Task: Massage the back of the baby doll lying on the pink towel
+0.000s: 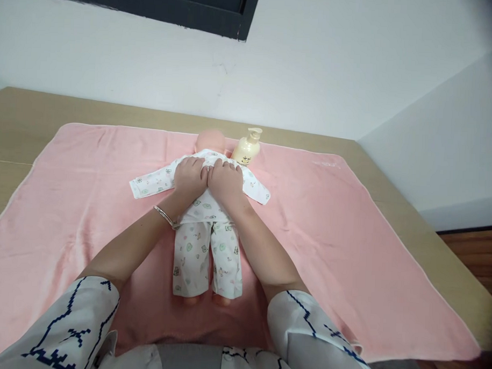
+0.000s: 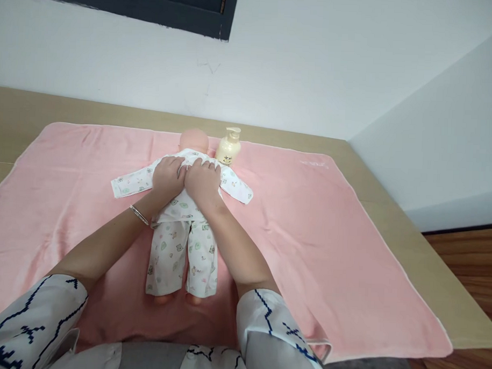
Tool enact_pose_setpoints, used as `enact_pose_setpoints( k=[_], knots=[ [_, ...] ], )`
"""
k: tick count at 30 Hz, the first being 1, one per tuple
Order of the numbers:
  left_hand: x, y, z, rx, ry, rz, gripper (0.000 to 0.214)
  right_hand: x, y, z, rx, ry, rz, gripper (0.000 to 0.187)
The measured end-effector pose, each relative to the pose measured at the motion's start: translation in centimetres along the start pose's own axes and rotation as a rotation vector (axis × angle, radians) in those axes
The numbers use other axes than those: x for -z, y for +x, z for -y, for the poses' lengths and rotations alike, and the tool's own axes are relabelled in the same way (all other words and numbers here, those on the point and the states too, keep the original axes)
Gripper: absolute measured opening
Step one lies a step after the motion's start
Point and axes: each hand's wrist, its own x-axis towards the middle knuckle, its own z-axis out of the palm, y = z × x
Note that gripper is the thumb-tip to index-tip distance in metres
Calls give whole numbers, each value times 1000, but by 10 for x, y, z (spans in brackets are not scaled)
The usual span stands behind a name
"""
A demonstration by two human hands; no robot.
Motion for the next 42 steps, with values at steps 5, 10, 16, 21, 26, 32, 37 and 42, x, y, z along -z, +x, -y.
enact_pose_setpoints(
  k=[5,10,16,21,26,32,37,42],
  knots=[
    [-1,5,5,21,-7,53,42,-11,12,-8,38,58,-50,37],
    [-9,12,13,19,-126,87,49,-25,27,-20,65,193,-29,46],
    [-13,10,17,54,-275,68,54,-19,28,-21,87,220,-7,49],
    [-17,1,21,24,-430,-127,61,8,21,-16,200,269,-95,43],
    [-16,-4,20,80,-518,-202,66,0,20,-11,258,286,-99,43],
    [-14,-5,19,104,-570,-192,69,-3,19,-9,292,320,-103,43],
    [-15,-6,19,120,-574,-185,69,-4,17,-7,258,326,-158,43],
    [-13,-6,16,130,-558,-191,71,-7,18,-9,271,332,-84,41]
  ],
)
